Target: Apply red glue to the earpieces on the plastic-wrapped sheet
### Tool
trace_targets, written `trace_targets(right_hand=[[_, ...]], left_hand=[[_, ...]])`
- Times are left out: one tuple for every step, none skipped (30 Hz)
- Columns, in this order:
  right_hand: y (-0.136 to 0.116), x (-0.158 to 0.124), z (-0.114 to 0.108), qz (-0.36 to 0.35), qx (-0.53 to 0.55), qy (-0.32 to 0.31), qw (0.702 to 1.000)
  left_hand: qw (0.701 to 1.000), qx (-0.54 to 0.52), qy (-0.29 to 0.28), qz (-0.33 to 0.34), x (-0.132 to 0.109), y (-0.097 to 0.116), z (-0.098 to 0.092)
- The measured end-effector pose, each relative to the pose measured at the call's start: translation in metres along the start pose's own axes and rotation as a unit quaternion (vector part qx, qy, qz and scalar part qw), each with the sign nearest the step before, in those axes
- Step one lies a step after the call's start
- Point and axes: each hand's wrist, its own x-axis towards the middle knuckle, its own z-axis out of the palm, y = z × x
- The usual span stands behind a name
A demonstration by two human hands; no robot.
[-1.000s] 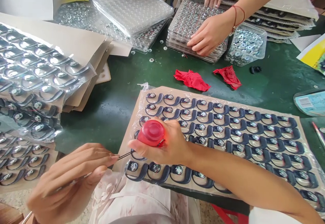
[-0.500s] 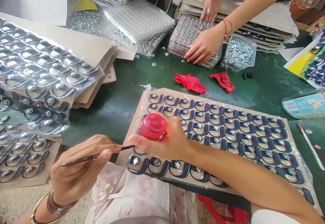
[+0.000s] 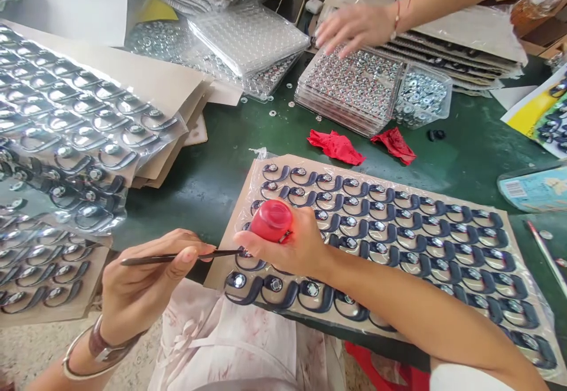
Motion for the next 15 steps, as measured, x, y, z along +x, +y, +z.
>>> trace_targets(right_hand=[[0.000, 0.000, 0.000, 0.011, 0.012, 0.001, 1.000], [-0.001, 0.000, 0.000, 0.018, 0.021, 0.001, 1.000], [-0.002, 0.000, 0.000, 0.014, 0.025, 0.002, 1.000], [-0.004, 0.001, -0.001, 0.006, 0.029, 0.005, 1.000], [-0.006, 0.002, -0.003, -0.002, 0.036, 0.010, 0.999], [-0.010, 0.003, -0.005, -0.003, 0.048, 0.016, 0.999], [-0.013, 0.005, -0.008, 0.005, 0.068, 0.023, 0.997], [-0.018, 0.006, -0.011, 0.020, 0.089, 0.028, 0.995], [-0.023, 0.008, -0.014, 0.039, 0.109, 0.029, 0.993], [-0.027, 0.008, -0.016, 0.055, 0.124, 0.028, 0.990], [-0.031, 0.008, -0.018, 0.067, 0.133, 0.028, 0.989], [-0.035, 0.007, -0.018, 0.074, 0.137, 0.030, 0.987], [-0.037, 0.005, -0.018, 0.078, 0.138, 0.031, 0.987], [-0.038, 0.003, -0.018, 0.081, 0.135, 0.032, 0.987], [-0.039, 0.001, -0.018, 0.080, 0.126, 0.031, 0.988]], left_hand=[[1.000, 0.001, 0.001, -0.001, 0.000, -0.001, 0.000], [1.000, 0.002, 0.002, -0.004, -0.001, -0.001, 0.000], [1.000, 0.003, 0.002, -0.009, -0.001, -0.002, 0.000], [1.000, 0.004, 0.001, -0.018, -0.002, -0.002, 0.000], [1.000, 0.005, 0.001, -0.028, -0.002, -0.002, 0.000], [0.999, 0.004, 0.004, -0.034, -0.003, -0.002, 0.000], [0.999, 0.002, 0.011, -0.031, -0.005, -0.002, 0.000], [1.000, 0.000, 0.020, -0.014, -0.006, -0.001, 0.000], [0.999, 0.002, 0.031, 0.015, -0.008, 0.000, -0.001], [0.998, 0.007, 0.037, 0.053, -0.011, 0.001, -0.001], [0.995, 0.018, 0.036, 0.092, -0.014, 0.003, -0.003], [0.991, 0.034, 0.025, 0.128, -0.017, 0.005, -0.004], [0.986, 0.051, 0.010, 0.157, -0.021, 0.007, -0.005], [0.981, 0.069, -0.007, 0.181, -0.024, 0.009, -0.007], [0.976, 0.086, -0.021, 0.200, -0.028, 0.011, -0.009]])
